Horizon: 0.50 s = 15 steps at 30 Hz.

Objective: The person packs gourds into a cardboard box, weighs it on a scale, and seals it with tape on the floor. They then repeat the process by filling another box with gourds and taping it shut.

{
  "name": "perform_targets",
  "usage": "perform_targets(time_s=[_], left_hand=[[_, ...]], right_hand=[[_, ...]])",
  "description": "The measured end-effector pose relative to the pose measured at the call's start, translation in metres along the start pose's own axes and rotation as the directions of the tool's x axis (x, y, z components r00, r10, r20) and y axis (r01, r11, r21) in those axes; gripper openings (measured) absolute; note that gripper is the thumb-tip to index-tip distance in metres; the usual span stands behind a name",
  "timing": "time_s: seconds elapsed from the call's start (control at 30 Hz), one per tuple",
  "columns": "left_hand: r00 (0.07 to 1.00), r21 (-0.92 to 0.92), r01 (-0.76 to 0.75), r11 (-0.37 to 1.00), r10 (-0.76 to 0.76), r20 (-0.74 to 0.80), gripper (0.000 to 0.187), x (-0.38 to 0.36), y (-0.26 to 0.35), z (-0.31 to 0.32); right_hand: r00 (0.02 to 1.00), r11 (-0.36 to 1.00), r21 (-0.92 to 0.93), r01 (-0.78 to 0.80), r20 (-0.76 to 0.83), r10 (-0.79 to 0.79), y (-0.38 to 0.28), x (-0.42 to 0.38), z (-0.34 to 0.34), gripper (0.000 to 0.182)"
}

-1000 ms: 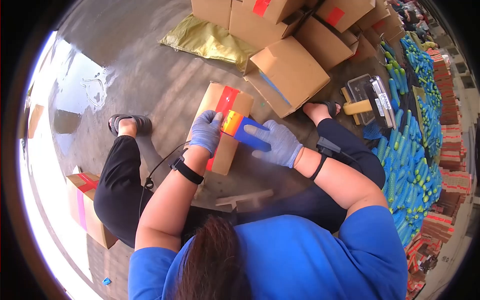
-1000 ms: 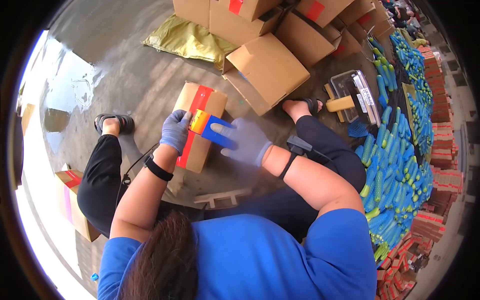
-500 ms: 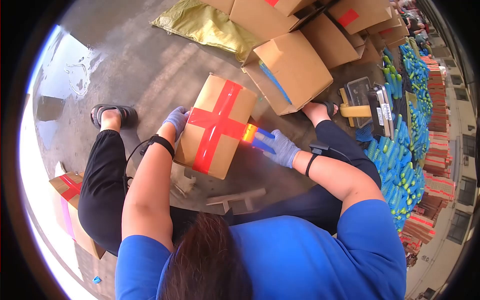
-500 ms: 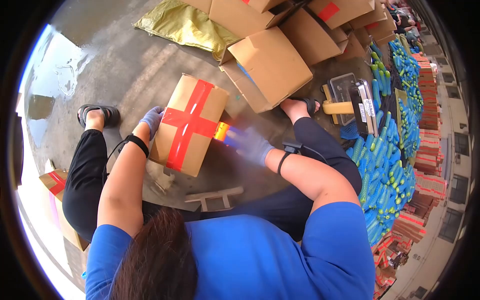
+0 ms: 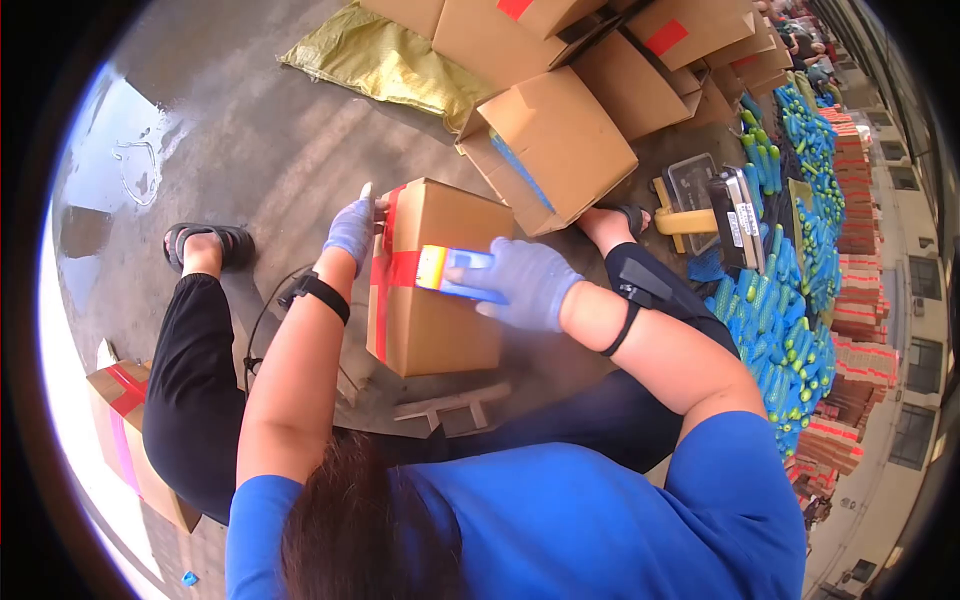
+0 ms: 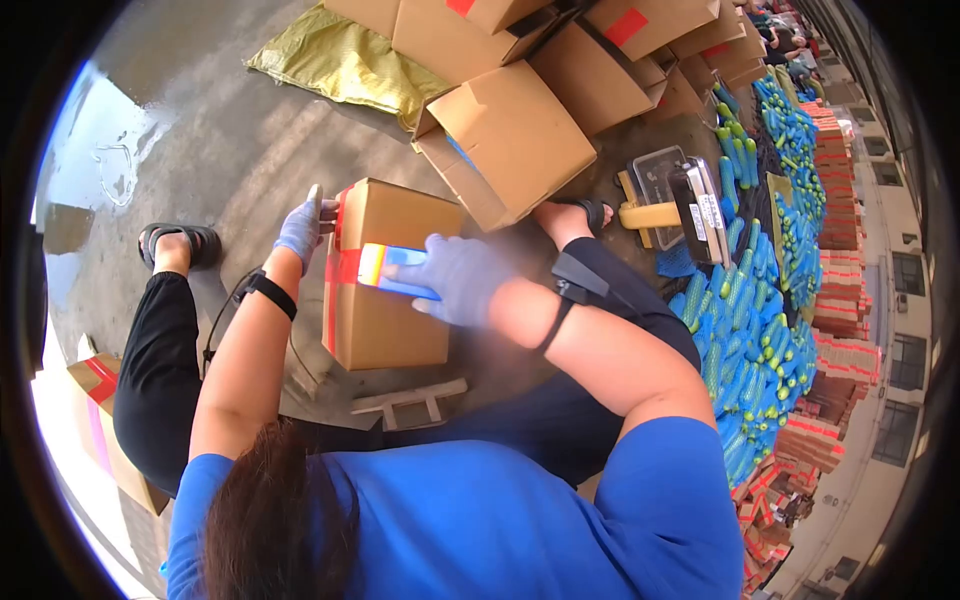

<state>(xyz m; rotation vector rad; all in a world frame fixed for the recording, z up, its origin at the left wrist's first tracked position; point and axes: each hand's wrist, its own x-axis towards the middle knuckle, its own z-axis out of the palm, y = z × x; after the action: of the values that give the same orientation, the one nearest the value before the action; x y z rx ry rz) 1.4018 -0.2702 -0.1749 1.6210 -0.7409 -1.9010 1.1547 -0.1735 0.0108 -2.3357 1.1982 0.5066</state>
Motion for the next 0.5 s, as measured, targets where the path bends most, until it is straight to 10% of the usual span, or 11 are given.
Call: perform_targets(time_s=[0.1,0.5], left_hand=[[0.956,0.235,0.223,0.946,-0.26,0.138,0.081,-0.014,0.024,-0.021],[0.974,0.011,-0.214,0.977,0.212,0.076,0.074,0.015,-0.051,-0.029]], right_hand=[[0.993,0.998,0.036,-0.057,0.11,0.053,-0.047,0.053,-0.028,0.058],[0.991,0.99,0.132,0.044,0.121,-0.06,0.058,-0.02,0.03,0.051]])
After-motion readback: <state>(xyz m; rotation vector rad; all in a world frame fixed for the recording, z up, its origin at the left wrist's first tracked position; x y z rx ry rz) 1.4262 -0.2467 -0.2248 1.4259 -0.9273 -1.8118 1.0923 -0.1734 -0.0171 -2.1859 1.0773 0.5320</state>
